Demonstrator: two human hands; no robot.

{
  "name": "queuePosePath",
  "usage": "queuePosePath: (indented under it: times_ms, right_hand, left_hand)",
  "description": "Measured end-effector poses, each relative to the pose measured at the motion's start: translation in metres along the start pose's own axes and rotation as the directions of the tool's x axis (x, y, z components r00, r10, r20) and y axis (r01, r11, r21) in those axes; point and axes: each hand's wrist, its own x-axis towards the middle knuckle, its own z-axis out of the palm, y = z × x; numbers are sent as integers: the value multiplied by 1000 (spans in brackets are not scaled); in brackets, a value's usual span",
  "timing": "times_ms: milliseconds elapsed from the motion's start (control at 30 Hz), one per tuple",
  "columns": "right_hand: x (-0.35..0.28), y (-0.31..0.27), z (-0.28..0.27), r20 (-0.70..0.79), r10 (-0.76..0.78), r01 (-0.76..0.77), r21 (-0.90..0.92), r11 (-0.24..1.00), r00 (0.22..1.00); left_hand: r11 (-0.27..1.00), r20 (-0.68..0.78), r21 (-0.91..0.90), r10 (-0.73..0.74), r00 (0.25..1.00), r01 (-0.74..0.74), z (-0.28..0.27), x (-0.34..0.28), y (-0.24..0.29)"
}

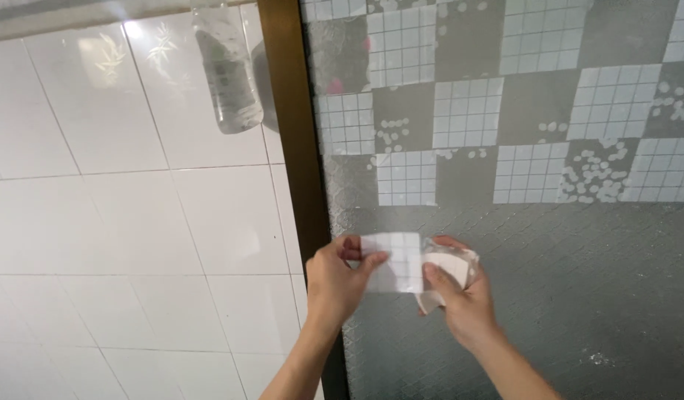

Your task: Applying small decorative film squares to a glass door using a spray bottle and a ruler as a squeegee.

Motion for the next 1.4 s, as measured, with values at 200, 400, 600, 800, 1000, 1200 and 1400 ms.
queuePosePath:
  times_ms: [200,400,600,800,1000,1200,1400]
  right_hand:
    - [7,-19,-12,-33,-83,68,-327,943,996]
    - [14,-35,14,711,-188,726,-687,16,677]
    - [20,-52,54,603,270,656,-634,-409,751]
    - [18,-56,72,462,363,587,-649,-484,809]
    - [15,-57,77,434,380,574,-668,-474,817]
    - [20,-48,67,474,352,590,-634,-500,807]
    - [20,-50,69,488,341,595,-635,-494,804]
  left_hand:
    - [997,-115,-65,-56,992,48,-15,20,-3]
    - [990,-258,73,133,957,-118,4,50,-37]
    - [948,-343,202,305,888,-247,15,48,-49]
    - [652,-315,465,754,577,-599,16,30,-67]
    - [459,-169,681,857,487,-571,24,32,-92]
    - [523,-175,619,819,546,-586,21,34,-90]
    - [708,-269,78,693,669,-702,2,17,-74]
